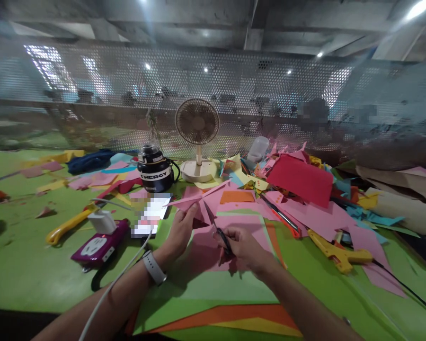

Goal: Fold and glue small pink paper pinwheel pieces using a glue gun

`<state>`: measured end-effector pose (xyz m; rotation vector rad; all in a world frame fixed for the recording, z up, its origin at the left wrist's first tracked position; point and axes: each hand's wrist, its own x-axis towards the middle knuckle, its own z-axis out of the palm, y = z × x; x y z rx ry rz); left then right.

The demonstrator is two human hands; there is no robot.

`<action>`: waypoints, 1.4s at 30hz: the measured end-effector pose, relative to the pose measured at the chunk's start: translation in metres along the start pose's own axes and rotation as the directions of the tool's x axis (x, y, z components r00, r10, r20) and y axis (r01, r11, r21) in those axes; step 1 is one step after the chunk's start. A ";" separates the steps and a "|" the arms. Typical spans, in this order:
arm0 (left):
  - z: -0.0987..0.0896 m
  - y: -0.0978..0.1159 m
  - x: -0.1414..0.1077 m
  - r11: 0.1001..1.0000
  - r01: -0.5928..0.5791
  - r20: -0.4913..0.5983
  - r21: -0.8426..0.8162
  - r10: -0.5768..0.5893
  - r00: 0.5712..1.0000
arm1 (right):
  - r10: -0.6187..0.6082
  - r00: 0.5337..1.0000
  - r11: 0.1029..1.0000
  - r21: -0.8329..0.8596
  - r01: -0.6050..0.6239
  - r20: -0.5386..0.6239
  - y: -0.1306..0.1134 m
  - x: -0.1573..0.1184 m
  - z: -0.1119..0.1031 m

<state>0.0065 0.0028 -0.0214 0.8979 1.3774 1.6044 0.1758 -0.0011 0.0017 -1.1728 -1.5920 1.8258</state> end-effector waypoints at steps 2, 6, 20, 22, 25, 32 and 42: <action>0.000 0.002 0.002 0.996 0.035 0.012 -0.084 -0.034 0.999 | 0.018 0.999 0.999 -0.045 -0.017 0.029 -0.006 -0.003 -0.005; -0.002 0.006 0.005 0.989 0.057 0.042 -0.134 -0.051 0.998 | -0.022 1.000 0.963 -0.271 0.016 -0.020 -0.017 -0.016 -0.028; 0.002 0.020 -0.007 0.984 0.165 0.276 0.069 -0.178 0.945 | -0.270 0.923 -0.078 -0.950 -0.304 -0.273 0.003 -0.101 -0.121; 0.002 0.024 -0.009 0.977 0.184 0.308 0.106 -0.208 0.928 | -0.250 0.933 -0.062 -0.958 -0.280 -0.257 0.003 -0.100 -0.127; 0.001 0.027 -0.012 0.967 0.211 0.331 0.141 -0.247 0.911 | -0.162 0.952 0.029 -0.966 -0.257 -0.258 0.003 -0.096 -0.138; -0.003 0.022 -0.020 0.953 0.266 0.308 0.147 -0.299 0.903 | -0.089 0.963 0.040 -0.967 -0.253 -0.256 -0.002 -0.090 -0.143; -0.005 0.016 -0.025 0.927 0.341 0.331 0.156 -0.374 0.866 | -0.061 0.957 0.056 -0.958 -0.282 -0.285 0.000 -0.090 -0.160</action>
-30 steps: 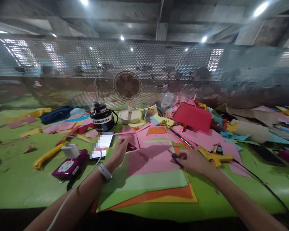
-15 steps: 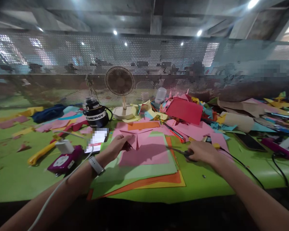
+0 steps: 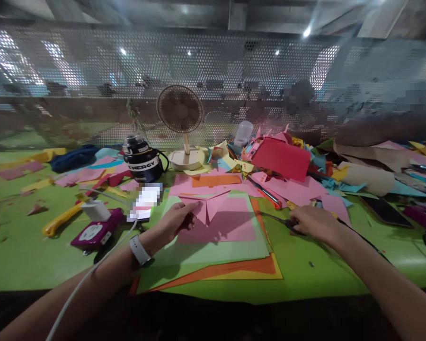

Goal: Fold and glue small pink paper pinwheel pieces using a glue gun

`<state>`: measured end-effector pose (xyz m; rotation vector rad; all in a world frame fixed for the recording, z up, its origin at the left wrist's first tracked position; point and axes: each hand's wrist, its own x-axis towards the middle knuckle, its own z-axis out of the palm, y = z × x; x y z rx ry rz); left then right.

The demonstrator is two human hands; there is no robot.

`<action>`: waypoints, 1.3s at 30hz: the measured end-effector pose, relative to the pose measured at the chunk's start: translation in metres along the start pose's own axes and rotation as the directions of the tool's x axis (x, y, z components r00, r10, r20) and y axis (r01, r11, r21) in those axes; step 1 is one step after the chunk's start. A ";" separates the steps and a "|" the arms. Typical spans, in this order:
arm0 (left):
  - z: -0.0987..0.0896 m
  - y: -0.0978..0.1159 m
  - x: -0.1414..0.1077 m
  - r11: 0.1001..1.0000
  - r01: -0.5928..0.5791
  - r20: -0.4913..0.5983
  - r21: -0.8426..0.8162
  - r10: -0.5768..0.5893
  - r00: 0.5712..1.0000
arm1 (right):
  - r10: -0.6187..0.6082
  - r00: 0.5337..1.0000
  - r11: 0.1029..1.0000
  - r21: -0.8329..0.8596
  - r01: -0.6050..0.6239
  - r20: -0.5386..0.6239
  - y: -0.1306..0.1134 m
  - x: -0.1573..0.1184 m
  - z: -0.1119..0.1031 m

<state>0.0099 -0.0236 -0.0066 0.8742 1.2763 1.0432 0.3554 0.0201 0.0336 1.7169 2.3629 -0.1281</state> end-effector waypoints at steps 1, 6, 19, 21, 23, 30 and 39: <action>-0.001 -0.001 0.000 1.000 0.009 0.003 -0.005 -0.009 1.000 | 0.018 1.000 1.000 -0.022 -0.019 -0.008 0.001 0.001 0.001; -0.002 -0.004 -0.002 0.999 0.041 0.021 0.002 -0.041 0.999 | -0.014 0.999 0.999 -0.031 0.015 0.035 0.001 0.003 -0.005; 0.010 -0.006 -0.012 0.986 0.166 0.090 0.020 -0.167 0.982 | -0.391 0.619 0.913 -0.199 0.357 -0.681 -0.074 -0.002 0.027; 0.015 -0.007 -0.015 0.988 0.153 0.132 0.031 -0.155 0.979 | -0.481 0.519 0.863 -0.275 0.424 -0.707 -0.102 0.004 0.034; 0.016 -0.007 -0.017 0.989 0.135 0.155 0.056 -0.143 0.978 | -0.557 0.448 0.806 -0.326 0.494 -0.699 -0.120 0.013 0.037; -0.007 0.019 -0.028 0.788 -0.041 0.207 0.614 -0.110 0.972 | -0.647 0.482 0.733 -0.306 0.608 -0.591 -0.113 0.036 0.042; 0.005 0.015 -0.005 -0.190 -0.486 0.518 0.853 0.429 0.740 | -0.593 0.569 0.741 -0.110 0.663 -0.570 -0.103 0.046 0.051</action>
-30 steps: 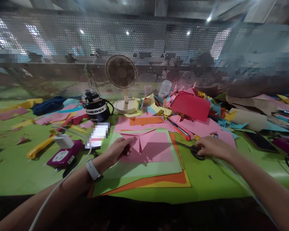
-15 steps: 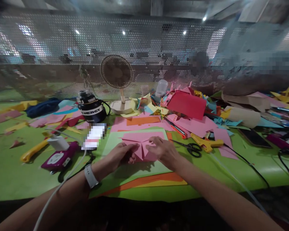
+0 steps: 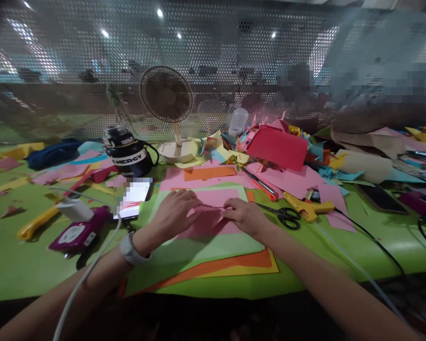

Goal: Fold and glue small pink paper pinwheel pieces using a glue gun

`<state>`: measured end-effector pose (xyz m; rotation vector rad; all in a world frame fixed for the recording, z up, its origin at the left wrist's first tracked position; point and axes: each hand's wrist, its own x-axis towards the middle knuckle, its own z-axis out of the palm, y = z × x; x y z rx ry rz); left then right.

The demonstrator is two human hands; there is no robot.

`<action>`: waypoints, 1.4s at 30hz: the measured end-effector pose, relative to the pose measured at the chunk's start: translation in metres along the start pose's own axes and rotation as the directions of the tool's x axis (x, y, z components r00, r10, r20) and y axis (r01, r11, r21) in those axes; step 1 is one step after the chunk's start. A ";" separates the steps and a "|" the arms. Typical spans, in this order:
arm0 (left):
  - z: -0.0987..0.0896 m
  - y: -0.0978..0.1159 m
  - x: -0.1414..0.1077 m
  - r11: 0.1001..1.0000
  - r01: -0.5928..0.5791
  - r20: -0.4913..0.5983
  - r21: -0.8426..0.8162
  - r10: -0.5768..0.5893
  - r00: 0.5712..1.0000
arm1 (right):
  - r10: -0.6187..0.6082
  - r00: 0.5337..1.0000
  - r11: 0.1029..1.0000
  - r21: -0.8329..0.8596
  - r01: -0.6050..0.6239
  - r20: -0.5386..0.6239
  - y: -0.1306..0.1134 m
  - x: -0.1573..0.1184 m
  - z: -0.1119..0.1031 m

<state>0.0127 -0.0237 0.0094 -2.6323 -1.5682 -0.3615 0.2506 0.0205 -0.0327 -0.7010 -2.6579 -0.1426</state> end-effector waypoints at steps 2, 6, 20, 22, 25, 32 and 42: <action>0.005 0.001 0.002 0.998 0.015 0.015 0.064 -0.016 1.000 | 0.011 1.000 0.999 0.032 -0.011 0.006 0.003 0.000 0.001; 0.012 0.000 0.004 0.998 -0.001 -0.040 0.059 0.003 0.999 | 0.015 1.000 0.992 0.122 -0.015 -0.003 0.009 -0.001 0.001; 0.035 0.000 0.005 0.998 -0.059 0.064 -0.012 0.060 0.996 | 0.597 0.769 0.580 0.538 -0.611 0.230 -0.014 0.019 0.001; 0.034 0.001 0.005 0.998 -0.064 0.070 -0.014 0.065 0.995 | 0.628 0.746 0.557 0.540 -0.631 0.224 -0.016 0.022 0.002; 0.033 0.002 0.005 0.998 -0.063 0.073 -0.021 0.065 0.995 | 0.651 0.716 0.459 0.621 -0.635 0.251 -0.015 0.022 0.005; 0.032 0.004 0.006 0.999 -0.050 0.089 -0.012 0.051 0.995 | 0.649 0.708 0.422 0.644 -0.639 0.277 -0.011 0.023 0.012; 0.037 0.002 0.006 0.997 -0.074 0.061 -0.022 0.075 0.995 | 0.616 0.657 0.253 0.681 -0.687 0.434 -0.015 0.033 0.006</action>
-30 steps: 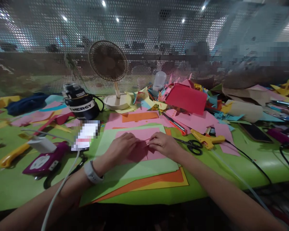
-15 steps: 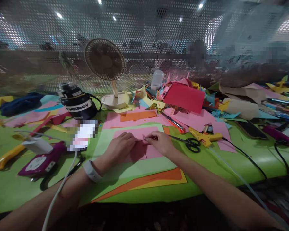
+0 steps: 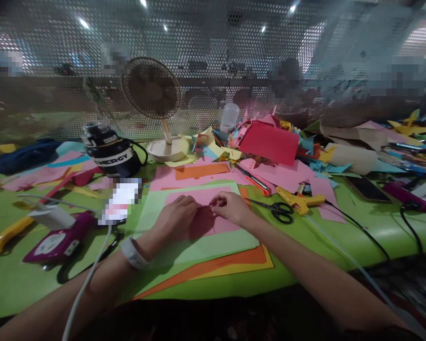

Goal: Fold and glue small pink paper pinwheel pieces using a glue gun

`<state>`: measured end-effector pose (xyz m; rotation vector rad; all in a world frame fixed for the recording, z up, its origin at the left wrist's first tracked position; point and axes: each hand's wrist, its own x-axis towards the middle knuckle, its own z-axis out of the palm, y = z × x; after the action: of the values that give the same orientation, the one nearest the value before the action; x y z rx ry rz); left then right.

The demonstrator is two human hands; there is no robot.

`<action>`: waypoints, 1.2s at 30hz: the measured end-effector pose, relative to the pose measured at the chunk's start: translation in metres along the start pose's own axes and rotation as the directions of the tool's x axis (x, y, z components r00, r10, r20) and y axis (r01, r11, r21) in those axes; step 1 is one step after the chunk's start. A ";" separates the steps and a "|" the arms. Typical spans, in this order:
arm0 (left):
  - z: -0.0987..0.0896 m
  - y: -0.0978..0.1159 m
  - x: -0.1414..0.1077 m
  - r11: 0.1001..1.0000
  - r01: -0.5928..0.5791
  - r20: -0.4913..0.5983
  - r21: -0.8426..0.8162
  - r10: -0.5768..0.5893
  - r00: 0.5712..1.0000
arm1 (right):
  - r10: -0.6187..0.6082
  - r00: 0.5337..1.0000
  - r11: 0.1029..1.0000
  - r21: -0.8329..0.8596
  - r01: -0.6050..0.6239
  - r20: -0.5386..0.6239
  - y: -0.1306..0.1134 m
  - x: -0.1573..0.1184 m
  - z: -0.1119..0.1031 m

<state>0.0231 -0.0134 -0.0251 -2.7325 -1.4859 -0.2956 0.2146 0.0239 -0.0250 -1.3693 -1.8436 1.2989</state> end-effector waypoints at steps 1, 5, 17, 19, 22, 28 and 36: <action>-0.001 0.000 0.000 1.000 0.006 0.002 -0.002 -0.006 1.000 | 0.012 1.000 1.000 0.005 -0.012 0.004 -0.001 0.001 0.000; -0.004 0.004 -0.003 0.999 0.043 0.009 0.002 -0.043 0.999 | -0.009 0.999 1.000 -0.021 0.008 -0.047 0.002 0.006 0.002; -0.002 0.018 -0.023 0.998 -0.063 0.080 -0.024 0.065 0.995 | -0.110 0.989 0.977 -0.196 0.089 -0.103 0.007 0.007 0.004; -0.001 0.017 -0.023 0.998 -0.061 0.079 -0.029 0.063 0.995 | -0.097 0.993 0.976 -0.201 0.082 -0.064 0.004 0.007 0.002; -0.002 0.017 -0.023 0.998 -0.059 0.061 -0.038 0.062 0.996 | -0.104 0.993 0.970 -0.226 0.088 -0.059 0.003 0.007 0.001; -0.003 0.020 -0.022 0.998 -0.066 0.048 -0.023 0.067 0.997 | -0.125 0.987 0.958 -0.271 0.093 -0.101 0.008 0.008 0.003; -0.003 0.022 -0.023 0.998 -0.009 0.066 -0.064 0.013 0.998 | -0.138 0.989 0.960 -0.254 0.119 -0.058 0.011 0.010 0.003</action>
<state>0.0294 -0.0447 -0.0245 -2.8260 -1.5019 -0.2593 0.2135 0.0329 -0.0380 -1.3762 -2.0609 0.9616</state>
